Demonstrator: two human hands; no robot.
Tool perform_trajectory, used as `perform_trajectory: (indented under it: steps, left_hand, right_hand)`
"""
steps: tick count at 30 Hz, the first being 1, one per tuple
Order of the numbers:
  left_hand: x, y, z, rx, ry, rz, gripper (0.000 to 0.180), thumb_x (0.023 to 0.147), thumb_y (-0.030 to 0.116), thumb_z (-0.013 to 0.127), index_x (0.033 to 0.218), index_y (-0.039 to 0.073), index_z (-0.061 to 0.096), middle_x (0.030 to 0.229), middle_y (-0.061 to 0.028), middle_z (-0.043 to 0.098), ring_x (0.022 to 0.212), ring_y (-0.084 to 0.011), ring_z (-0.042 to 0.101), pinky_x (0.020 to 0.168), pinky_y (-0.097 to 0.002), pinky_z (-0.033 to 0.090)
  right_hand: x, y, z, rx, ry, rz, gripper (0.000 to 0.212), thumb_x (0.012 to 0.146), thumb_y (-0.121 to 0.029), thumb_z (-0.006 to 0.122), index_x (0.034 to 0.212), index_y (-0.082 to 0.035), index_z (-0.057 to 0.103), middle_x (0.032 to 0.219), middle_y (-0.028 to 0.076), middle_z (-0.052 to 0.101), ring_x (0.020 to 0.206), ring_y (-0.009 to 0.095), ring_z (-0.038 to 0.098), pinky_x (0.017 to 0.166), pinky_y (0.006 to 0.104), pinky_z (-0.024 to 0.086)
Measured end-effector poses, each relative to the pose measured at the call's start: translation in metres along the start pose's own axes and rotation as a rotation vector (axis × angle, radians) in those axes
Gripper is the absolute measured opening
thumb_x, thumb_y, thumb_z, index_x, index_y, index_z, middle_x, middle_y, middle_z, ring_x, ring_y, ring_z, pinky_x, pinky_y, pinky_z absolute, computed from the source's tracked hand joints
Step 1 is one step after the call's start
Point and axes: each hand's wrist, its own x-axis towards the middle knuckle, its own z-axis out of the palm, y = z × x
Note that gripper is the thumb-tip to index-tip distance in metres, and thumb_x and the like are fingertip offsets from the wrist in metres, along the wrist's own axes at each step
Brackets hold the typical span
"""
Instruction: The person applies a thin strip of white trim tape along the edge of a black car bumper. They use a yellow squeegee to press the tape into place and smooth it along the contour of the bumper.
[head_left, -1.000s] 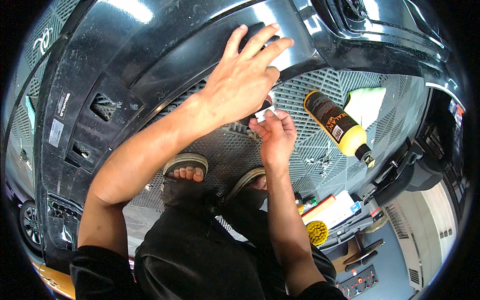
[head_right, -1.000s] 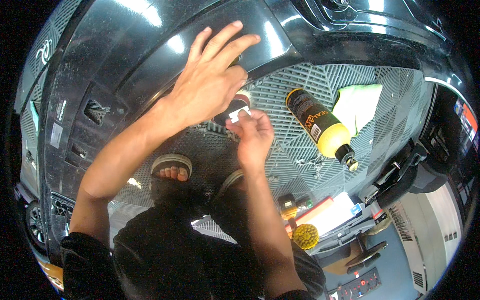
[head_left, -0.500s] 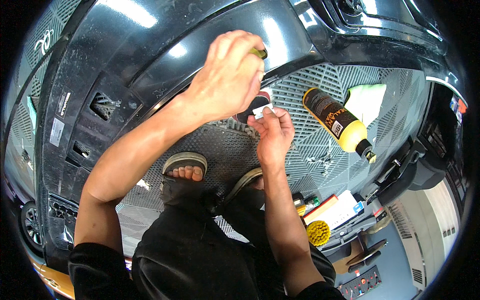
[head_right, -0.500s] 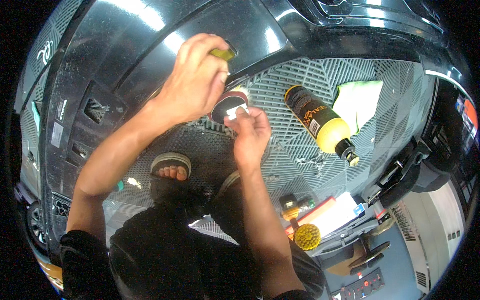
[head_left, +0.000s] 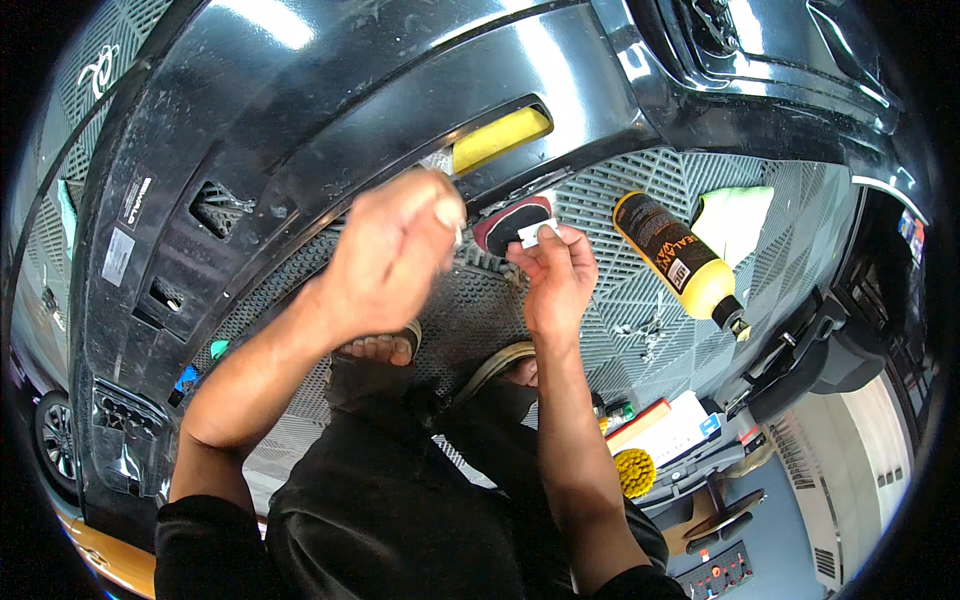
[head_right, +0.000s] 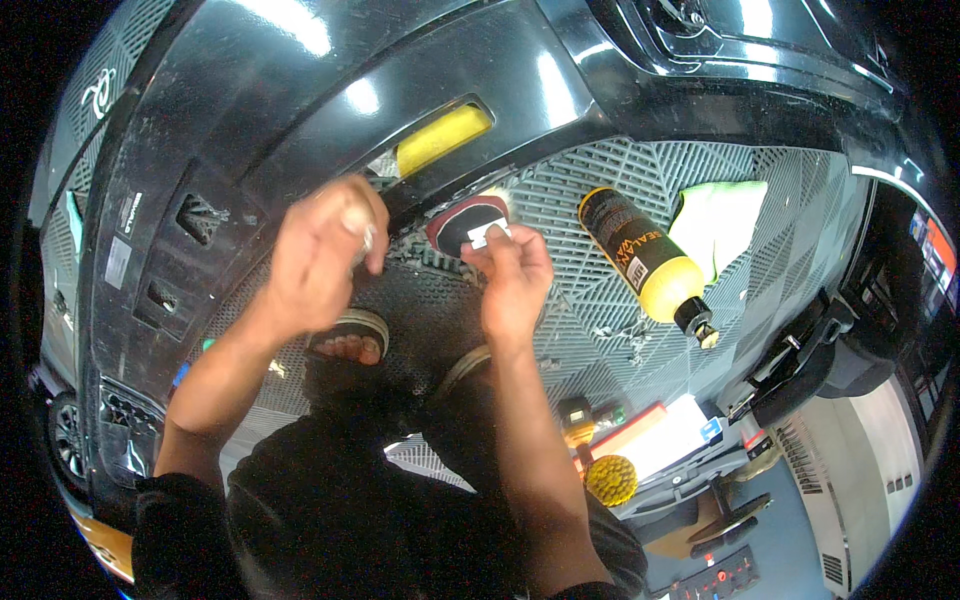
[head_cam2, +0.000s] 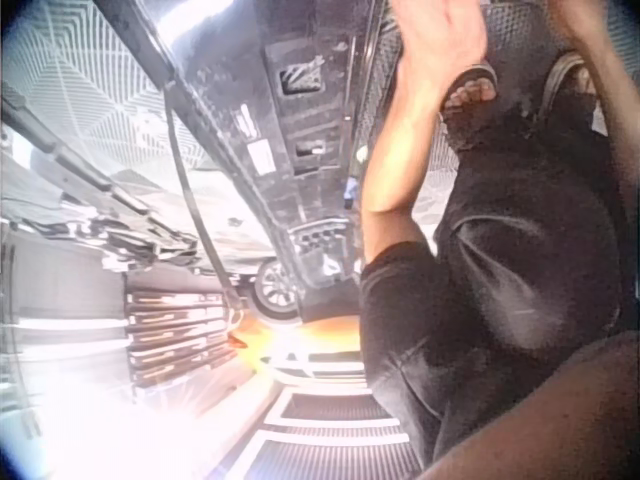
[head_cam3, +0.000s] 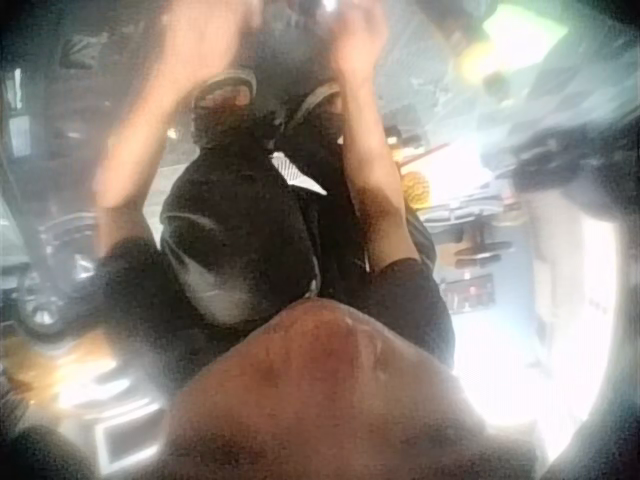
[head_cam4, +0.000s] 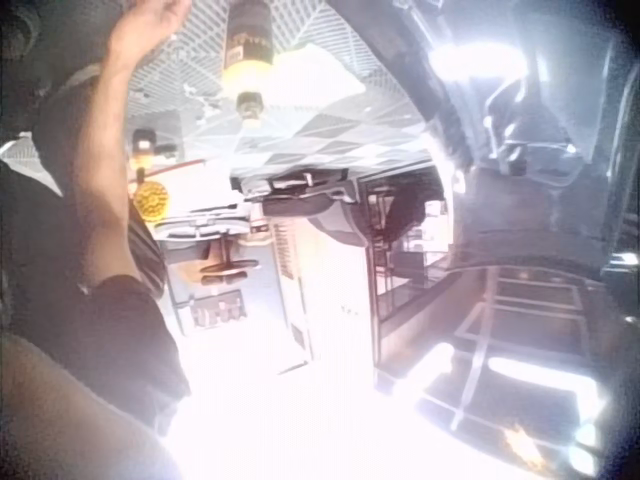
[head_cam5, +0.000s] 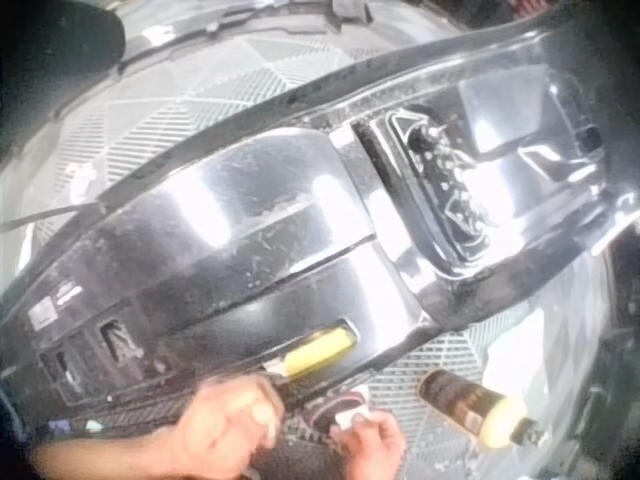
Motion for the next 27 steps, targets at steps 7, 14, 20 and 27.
perform_trajectory:
  steps: [7, 14, 20, 27]
  left_hand:
    - [-0.047, -0.013, 0.034, 0.066, -0.325, -0.076, 0.010, 0.099, 0.011, 0.077, 0.103, 0.001, 0.077, 0.106, -0.0162, 0.076, 0.096, -0.0331, 0.075, 0.083, -0.0432, 0.060]
    - [-0.048, -0.023, 0.047, 0.162, -0.339, -0.188, 0.015, 0.093, 0.016, 0.083, 0.100, 0.004, 0.077, 0.101, -0.0139, 0.077, 0.093, -0.0325, 0.076, 0.082, -0.0431, 0.062]
    - [-0.051, -0.022, 0.054, 0.424, -0.293, 0.012, 0.020, 0.092, 0.022, 0.086, 0.099, 0.006, 0.076, 0.092, -0.0120, 0.074, 0.086, -0.0323, 0.072, 0.079, -0.0441, 0.059]
    - [-0.023, -0.012, 0.035, 0.745, -0.012, 0.129, 0.053, 0.085, 0.020, 0.086, 0.134, 0.009, 0.071, 0.131, -0.0094, 0.062, 0.118, -0.0308, 0.057, 0.101, -0.0486, 0.044]
  right_hand:
    - [0.002, -0.016, -0.006, -0.035, -0.017, 0.016, 0.009, 0.103, -0.007, 0.072, 0.104, -0.003, 0.064, 0.094, 0.009, 0.073, 0.072, 0.023, 0.076, 0.066, 0.0347, 0.065]
    - [-0.003, -0.043, -0.026, -0.199, -0.063, -0.097, 0.007, 0.104, -0.005, 0.072, 0.108, -0.004, 0.066, 0.091, 0.004, 0.071, 0.071, 0.014, 0.070, 0.064, 0.0292, 0.061]
    - [-0.024, -0.063, -0.014, -0.462, -0.201, -0.181, 0.010, 0.105, -0.007, 0.074, 0.110, -0.003, 0.066, 0.092, 0.002, 0.071, 0.076, 0.008, 0.066, 0.073, 0.0244, 0.057]
    - [-0.029, -0.069, -0.014, -0.556, -0.206, -0.210, 0.013, 0.106, -0.010, 0.072, 0.115, -0.001, 0.068, 0.092, 0.003, 0.071, 0.075, 0.011, 0.066, 0.071, 0.0267, 0.056]
